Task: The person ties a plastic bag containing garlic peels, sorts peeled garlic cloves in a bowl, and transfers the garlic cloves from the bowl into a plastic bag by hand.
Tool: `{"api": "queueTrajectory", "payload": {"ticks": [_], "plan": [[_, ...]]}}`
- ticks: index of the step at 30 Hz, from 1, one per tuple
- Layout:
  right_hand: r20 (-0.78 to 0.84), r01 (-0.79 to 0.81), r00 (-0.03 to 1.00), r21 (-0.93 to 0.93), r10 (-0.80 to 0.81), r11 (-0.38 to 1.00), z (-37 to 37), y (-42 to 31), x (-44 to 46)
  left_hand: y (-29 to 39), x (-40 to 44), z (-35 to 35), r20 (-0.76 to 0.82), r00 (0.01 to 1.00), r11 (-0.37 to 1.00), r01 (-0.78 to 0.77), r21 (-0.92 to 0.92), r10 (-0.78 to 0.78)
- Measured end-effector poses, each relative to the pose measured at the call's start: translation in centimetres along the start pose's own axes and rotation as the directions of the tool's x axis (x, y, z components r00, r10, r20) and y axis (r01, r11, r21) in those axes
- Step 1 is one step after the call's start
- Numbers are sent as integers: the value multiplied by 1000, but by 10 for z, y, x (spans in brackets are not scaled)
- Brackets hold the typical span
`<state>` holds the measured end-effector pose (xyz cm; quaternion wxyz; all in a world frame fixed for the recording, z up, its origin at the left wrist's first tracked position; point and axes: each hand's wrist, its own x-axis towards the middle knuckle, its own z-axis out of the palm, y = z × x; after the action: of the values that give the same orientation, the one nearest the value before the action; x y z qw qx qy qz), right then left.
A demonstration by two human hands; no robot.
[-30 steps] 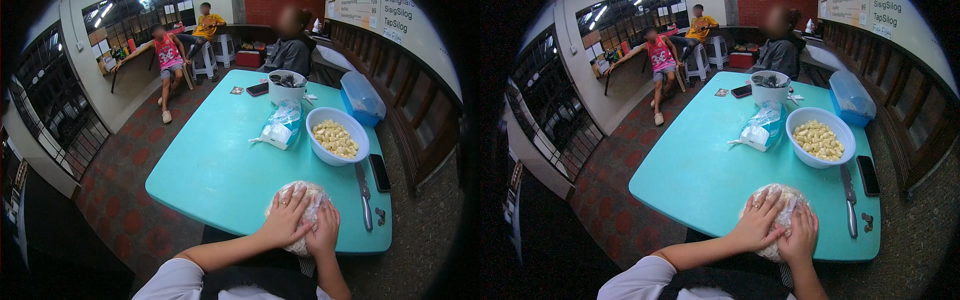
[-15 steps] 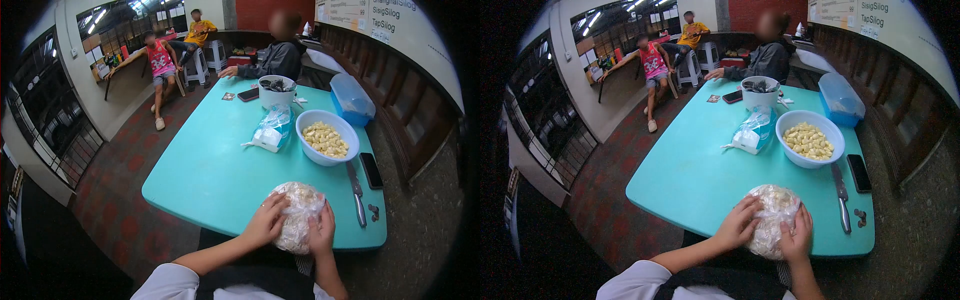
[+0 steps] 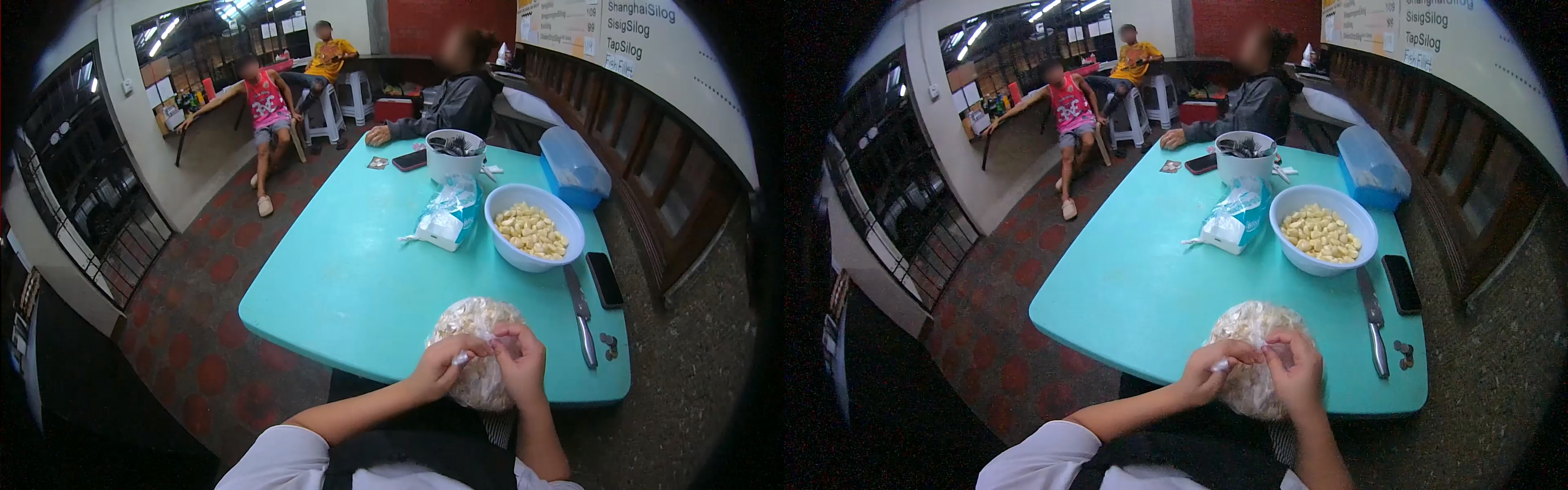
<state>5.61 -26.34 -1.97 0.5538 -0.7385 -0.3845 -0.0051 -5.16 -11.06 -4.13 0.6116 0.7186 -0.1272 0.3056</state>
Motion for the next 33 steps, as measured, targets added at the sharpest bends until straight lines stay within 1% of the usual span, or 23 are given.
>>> {"api": "queueTrajectory", "payload": {"ticks": [1, 2, 3, 4, 5, 7, 10, 13, 16, 19, 22, 23, 24, 25, 26, 28, 29, 31, 33], "plan": [[9, -4, 1000, -10, 4, 1000, 2, -7, 0, 1, -2, 3, -41, 997, 994, 58, -97, -63], [-49, -36, 998, 174, 45, 984, 5, -8, 0, -3, -1, 7, -72, 993, 961, 69, -266, -91], [-98, -56, 990, 355, 97, 933, 9, -8, -1, -8, 1, 10, -97, 987, 901, 72, -429, -125], [-136, -65, 978, 524, 158, 850, 11, -8, -1, -10, 2, 11, -114, 980, 812, 68, -579, -163], [-125, -85, 966, 674, 226, 734, 11, -10, 1, -11, 2, 10, -91, 979, 775, 85, -626, -181], [-67, -98, 933, 898, 353, 429, 4, -18, 7, -4, 9, 6, -37, 976, 690, 125, -713, -215], [110, -206, 951, 922, 288, 328, -6, -22, 12, -6, 12, -3, 156, 980, 724, 199, -660, -127], [102, -155, 987, 784, 121, 601, -16, -13, 14, -3, 10, -15, 248, 953, 807, 281, -519, -173], [31, -66, 997, 735, 64, 675, -25, -14, 12, 8, 6, -34, 298, 925, 868, 338, -364, -236], [17, -97, 992, 728, 124, 679, -27, -1, 10, 23, 5, -44, 327, 923, 956, 258, -142, -201], [12, -70, 996, 695, 86, 715, -25, -10, 9, 23, 9, -45, 310, 941, 986, 100, 136, -138], [4, -51, 998, 634, 62, 772, -23, -17, 9, 27, 10, -39, 269, 951, 975, 100, 196, -151], [-3, -31, 999, 570, 41, 821, -22, -26, 9, 47, 19, -28, 230, 959, 961, 104, 257, -165], [-10, -14, 1000, 502, 21, 865, -21, -37, 8, 50, 22, -20, 219, 962, 948, 90, 306, -162], [39, 81, 993, 461, -111, 884, -20, -50, 9, 52, 26, -13, 207, 965, 931, 77, 356, -159], [149, 267, 926, 391, -347, 881, -17, -75, 14, 40, 23, -5, 246, 960, 904, 15, 427, -132], [204, 344, 882, 339, -425, 876, -14, -80, 14, 34, 20, -5, 269, 948, 909, 46, 414, -170], [323, 498, 771, 229, -548, 836, -12, -88, 19, 18, 21, -7, 328, 916, 919, 96, 381, -232], [276, 549, 784, 109, -556, 829, -12, -101, 30, 9, 23, -16, 297, 945, 923, 16, 385, -140]]}}
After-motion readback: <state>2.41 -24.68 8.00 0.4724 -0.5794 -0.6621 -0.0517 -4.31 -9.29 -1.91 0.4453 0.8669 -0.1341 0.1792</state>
